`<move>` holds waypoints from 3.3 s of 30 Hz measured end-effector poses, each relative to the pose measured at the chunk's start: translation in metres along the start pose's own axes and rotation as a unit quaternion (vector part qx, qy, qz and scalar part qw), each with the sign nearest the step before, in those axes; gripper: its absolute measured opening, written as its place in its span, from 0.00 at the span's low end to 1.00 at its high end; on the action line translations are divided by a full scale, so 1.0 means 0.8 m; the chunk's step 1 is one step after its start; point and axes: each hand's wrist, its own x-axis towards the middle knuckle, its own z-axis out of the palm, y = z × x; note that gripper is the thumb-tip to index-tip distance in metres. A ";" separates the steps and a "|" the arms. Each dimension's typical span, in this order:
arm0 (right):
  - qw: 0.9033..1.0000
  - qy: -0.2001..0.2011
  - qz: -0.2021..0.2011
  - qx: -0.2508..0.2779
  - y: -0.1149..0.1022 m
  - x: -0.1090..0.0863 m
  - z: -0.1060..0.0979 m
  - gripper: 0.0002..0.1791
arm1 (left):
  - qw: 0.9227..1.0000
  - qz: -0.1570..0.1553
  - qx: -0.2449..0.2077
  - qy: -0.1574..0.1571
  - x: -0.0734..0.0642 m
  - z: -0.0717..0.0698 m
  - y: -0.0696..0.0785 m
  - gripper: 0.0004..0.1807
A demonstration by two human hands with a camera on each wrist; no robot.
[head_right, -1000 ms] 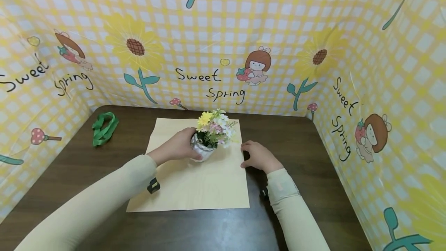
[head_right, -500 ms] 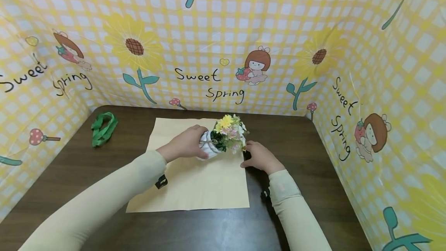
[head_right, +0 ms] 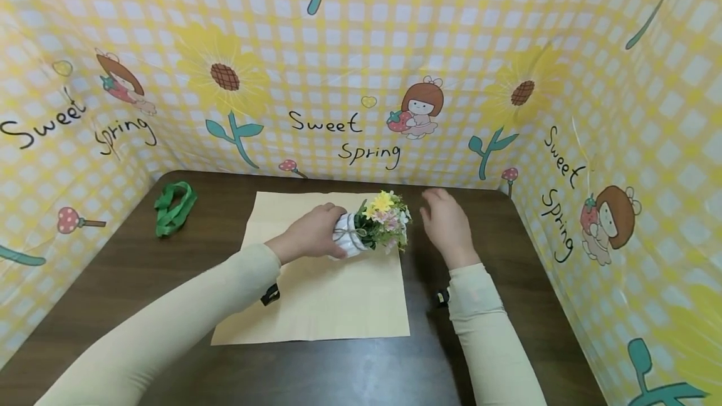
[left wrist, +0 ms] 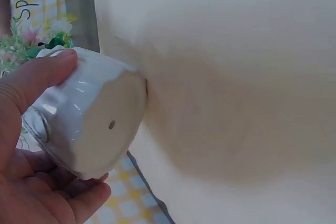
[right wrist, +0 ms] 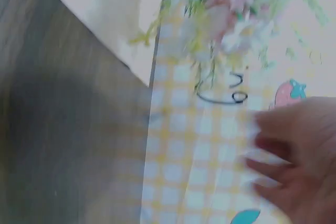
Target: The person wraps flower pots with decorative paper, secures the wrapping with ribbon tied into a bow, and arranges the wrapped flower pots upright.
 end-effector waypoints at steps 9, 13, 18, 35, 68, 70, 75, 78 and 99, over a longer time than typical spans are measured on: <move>0.966 0.105 -0.227 0.061 -0.085 0.010 -0.010 0.18 | 0.999 0.009 -0.023 0.024 0.001 0.008 -0.008 0.51; 0.964 -0.001 -0.264 0.030 -0.123 0.016 -0.010 0.21 | 0.999 0.022 -0.023 0.024 0.003 0.008 -0.003 0.50; 0.964 -0.120 -0.235 -0.028 -0.146 0.023 0.000 0.26 | 0.999 0.017 -0.030 0.027 0.006 0.009 -0.001 0.48; 0.960 -0.242 -0.136 -0.045 -0.147 0.021 0.029 0.25 | 0.996 0.048 -0.075 0.021 0.011 0.026 -0.004 0.46; 0.965 -0.247 -0.090 -0.003 -0.137 0.018 0.040 0.28 | 0.950 -0.213 -0.226 -0.041 -0.148 -0.055 -0.174 0.54; 0.965 -0.247 -0.088 -0.001 -0.136 0.017 0.042 0.28 | 0.937 -0.232 -0.253 -0.061 -0.156 -0.055 -0.183 0.56; 0.965 -0.246 -0.088 0.001 -0.134 0.017 0.044 0.28 | 0.907 -0.236 -0.335 -0.098 -0.161 -0.048 -0.195 0.57; 0.966 -0.245 -0.088 0.004 -0.133 0.018 0.043 0.28 | 0.887 -0.233 -0.386 -0.101 -0.159 -0.043 -0.201 0.60; 0.965 -0.245 -0.090 0.028 -0.134 0.018 0.036 0.29 | 0.811 -0.296 -0.495 -0.096 -0.161 -0.033 -0.234 0.25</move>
